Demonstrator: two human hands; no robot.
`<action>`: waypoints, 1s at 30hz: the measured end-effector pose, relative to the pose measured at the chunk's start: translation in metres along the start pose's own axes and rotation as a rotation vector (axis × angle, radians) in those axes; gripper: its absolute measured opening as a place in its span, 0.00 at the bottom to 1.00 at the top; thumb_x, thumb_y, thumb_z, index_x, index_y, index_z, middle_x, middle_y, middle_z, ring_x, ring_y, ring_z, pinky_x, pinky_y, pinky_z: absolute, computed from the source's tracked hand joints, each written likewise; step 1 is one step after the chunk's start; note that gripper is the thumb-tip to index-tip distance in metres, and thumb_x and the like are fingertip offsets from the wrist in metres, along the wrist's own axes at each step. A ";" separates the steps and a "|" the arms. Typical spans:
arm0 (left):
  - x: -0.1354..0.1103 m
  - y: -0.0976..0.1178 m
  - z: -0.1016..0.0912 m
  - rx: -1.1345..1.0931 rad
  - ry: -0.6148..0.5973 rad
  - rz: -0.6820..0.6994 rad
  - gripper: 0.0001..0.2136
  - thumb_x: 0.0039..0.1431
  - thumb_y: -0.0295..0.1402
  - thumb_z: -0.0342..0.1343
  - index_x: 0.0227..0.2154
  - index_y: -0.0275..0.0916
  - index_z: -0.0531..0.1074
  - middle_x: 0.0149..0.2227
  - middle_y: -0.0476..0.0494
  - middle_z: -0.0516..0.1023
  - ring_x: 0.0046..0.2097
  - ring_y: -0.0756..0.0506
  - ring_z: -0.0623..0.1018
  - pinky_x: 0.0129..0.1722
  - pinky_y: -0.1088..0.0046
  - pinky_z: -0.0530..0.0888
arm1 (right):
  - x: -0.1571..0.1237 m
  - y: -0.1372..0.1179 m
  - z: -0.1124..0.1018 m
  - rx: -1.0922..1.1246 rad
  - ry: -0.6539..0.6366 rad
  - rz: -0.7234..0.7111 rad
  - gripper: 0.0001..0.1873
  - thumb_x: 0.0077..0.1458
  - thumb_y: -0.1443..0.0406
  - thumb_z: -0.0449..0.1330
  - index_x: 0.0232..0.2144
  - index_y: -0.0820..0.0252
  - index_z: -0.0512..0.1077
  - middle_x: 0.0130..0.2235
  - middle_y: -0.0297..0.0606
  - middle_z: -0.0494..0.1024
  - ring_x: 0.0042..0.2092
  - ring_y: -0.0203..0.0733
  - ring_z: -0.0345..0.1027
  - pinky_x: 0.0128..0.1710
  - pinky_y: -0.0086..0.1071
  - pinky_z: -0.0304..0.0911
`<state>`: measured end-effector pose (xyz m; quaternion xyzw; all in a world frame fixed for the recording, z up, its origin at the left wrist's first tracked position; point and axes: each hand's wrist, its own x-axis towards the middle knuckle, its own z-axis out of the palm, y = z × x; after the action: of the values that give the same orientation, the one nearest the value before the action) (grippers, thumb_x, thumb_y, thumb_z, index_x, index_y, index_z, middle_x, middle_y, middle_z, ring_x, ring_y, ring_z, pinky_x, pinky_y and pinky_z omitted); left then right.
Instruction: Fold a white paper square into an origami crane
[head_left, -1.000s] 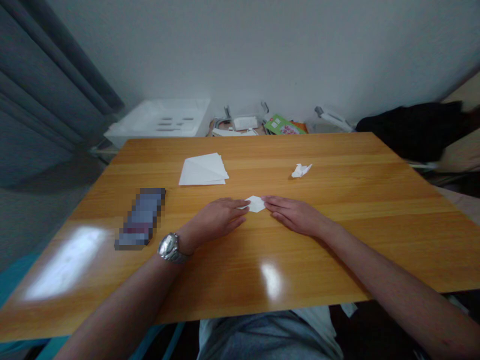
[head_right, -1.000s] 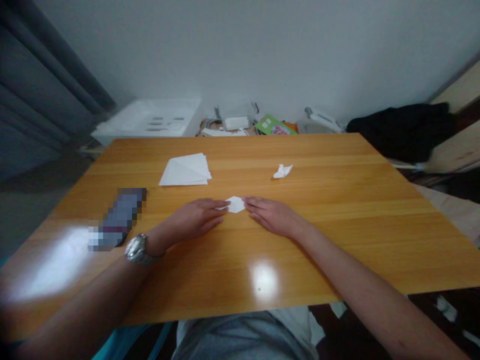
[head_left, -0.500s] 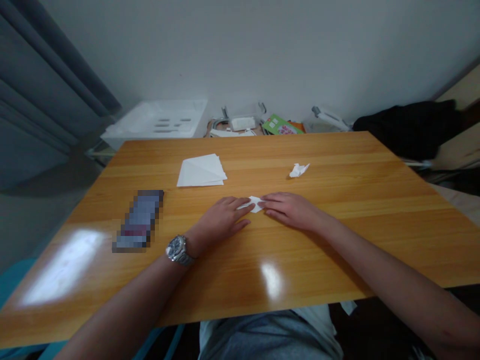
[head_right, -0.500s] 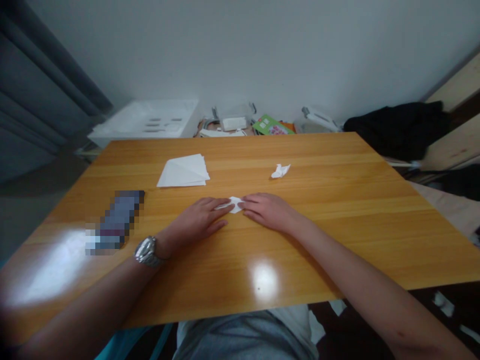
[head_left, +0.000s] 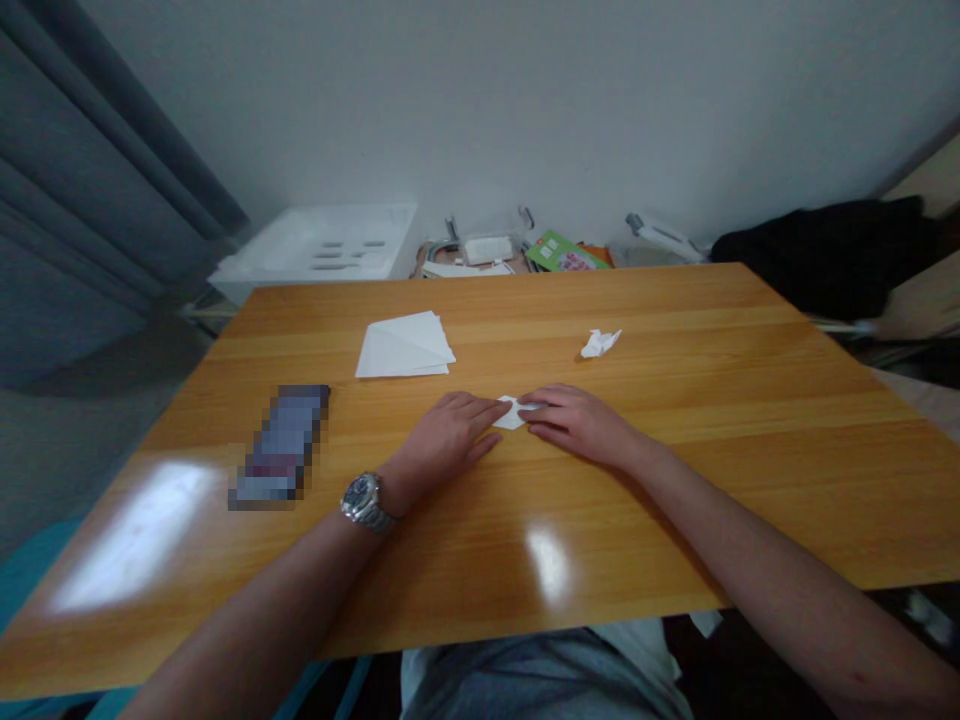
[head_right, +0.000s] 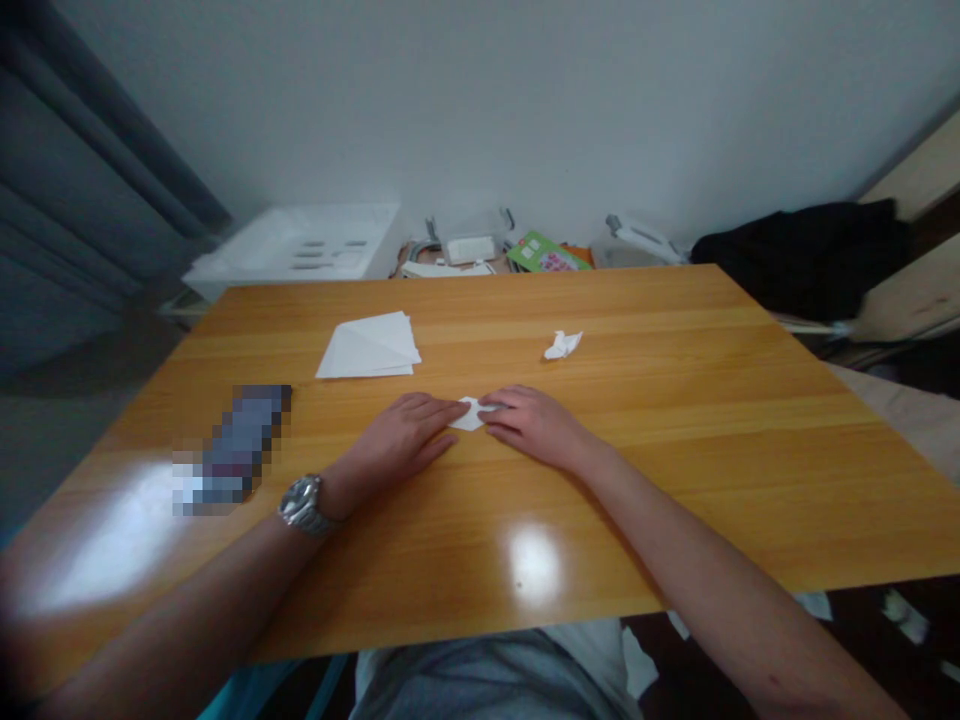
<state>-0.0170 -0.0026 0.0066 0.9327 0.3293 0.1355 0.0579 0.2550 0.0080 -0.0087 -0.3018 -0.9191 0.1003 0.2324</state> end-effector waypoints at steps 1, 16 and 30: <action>0.001 0.001 0.000 -0.002 0.014 -0.013 0.19 0.71 0.36 0.52 0.61 0.40 0.69 0.57 0.39 0.76 0.55 0.40 0.75 0.58 0.58 0.70 | 0.000 0.000 0.000 0.017 0.007 0.005 0.12 0.67 0.65 0.60 0.49 0.57 0.79 0.52 0.46 0.80 0.53 0.49 0.73 0.55 0.46 0.69; 0.007 0.001 0.000 0.038 0.011 -0.020 0.14 0.72 0.37 0.52 0.53 0.40 0.76 0.46 0.41 0.79 0.45 0.42 0.75 0.48 0.62 0.72 | 0.002 0.000 0.002 0.131 0.033 0.011 0.10 0.66 0.66 0.61 0.47 0.56 0.79 0.48 0.43 0.83 0.49 0.46 0.76 0.51 0.42 0.72; 0.005 -0.001 0.002 0.033 0.023 0.001 0.14 0.72 0.39 0.50 0.53 0.42 0.75 0.47 0.40 0.79 0.46 0.43 0.76 0.48 0.64 0.73 | 0.002 0.001 0.002 0.039 0.061 -0.055 0.10 0.67 0.67 0.58 0.44 0.59 0.80 0.46 0.45 0.84 0.47 0.47 0.79 0.48 0.42 0.75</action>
<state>-0.0131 0.0011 0.0060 0.9320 0.3318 0.1406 0.0389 0.2530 0.0102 -0.0101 -0.2747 -0.9175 0.1022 0.2689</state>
